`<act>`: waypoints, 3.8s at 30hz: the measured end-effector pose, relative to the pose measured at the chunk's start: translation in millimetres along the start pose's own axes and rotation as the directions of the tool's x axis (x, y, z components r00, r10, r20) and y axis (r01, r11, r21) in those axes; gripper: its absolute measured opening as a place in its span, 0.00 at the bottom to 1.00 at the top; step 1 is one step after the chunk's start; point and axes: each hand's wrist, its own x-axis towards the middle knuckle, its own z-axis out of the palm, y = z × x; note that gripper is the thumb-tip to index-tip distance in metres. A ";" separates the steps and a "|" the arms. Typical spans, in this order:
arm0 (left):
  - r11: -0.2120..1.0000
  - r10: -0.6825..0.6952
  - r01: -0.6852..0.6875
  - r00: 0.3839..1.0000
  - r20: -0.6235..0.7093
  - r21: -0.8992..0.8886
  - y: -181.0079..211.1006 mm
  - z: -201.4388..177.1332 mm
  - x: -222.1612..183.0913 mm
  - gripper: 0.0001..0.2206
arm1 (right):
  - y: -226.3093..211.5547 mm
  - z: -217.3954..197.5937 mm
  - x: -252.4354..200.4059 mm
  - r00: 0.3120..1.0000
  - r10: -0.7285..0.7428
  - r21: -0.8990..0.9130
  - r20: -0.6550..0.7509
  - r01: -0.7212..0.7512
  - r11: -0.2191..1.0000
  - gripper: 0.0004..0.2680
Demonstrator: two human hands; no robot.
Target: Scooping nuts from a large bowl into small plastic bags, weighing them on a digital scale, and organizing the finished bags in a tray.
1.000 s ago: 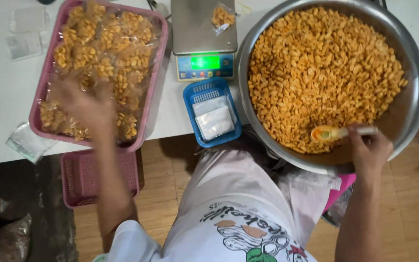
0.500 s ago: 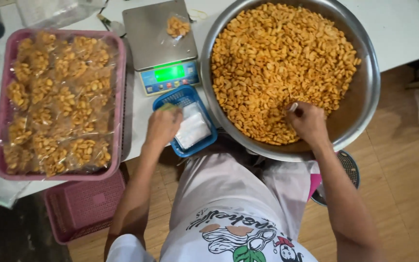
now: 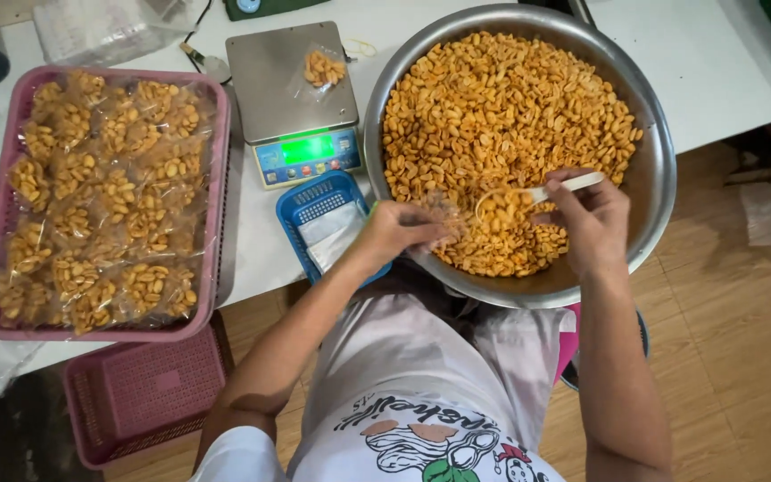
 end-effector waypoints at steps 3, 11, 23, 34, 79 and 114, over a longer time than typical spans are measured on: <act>0.997 0.079 -0.079 0.994 0.078 -0.010 -4.0 7.2 9.6 0.07 | -13.5 8.0 -2.0 0.975 -0.224 -0.009 0.007 0.224 0.975 0.04; 0.930 0.210 -0.293 0.920 0.332 0.222 22.8 27.4 11.9 0.17 | -16.3 22.8 -14.5 0.555 -0.714 -0.524 0.427 0.795 0.305 0.05; 0.872 0.294 -0.359 0.928 0.230 0.333 20.2 28.4 26.0 0.08 | -4.8 -19.4 -10.6 0.667 -0.682 -0.682 0.301 0.650 0.335 0.03; 0.401 0.766 -0.105 0.584 -0.270 0.910 47.0 -230.0 159.8 0.07 | 99.2 -40.6 1.4 0.774 -0.533 -0.720 0.341 0.580 0.382 0.03; 0.218 0.219 0.138 0.958 -0.186 0.966 -76.1 -145.1 -4.3 0.10 | 125.2 -27.0 49.8 0.897 -0.339 -0.860 0.282 0.393 0.325 0.04; 0.925 0.166 -0.283 0.901 0.400 0.254 -10.8 20.7 36.5 0.17 | -21.9 -2.1 1.2 0.872 -0.466 -0.346 0.152 0.489 0.801 0.03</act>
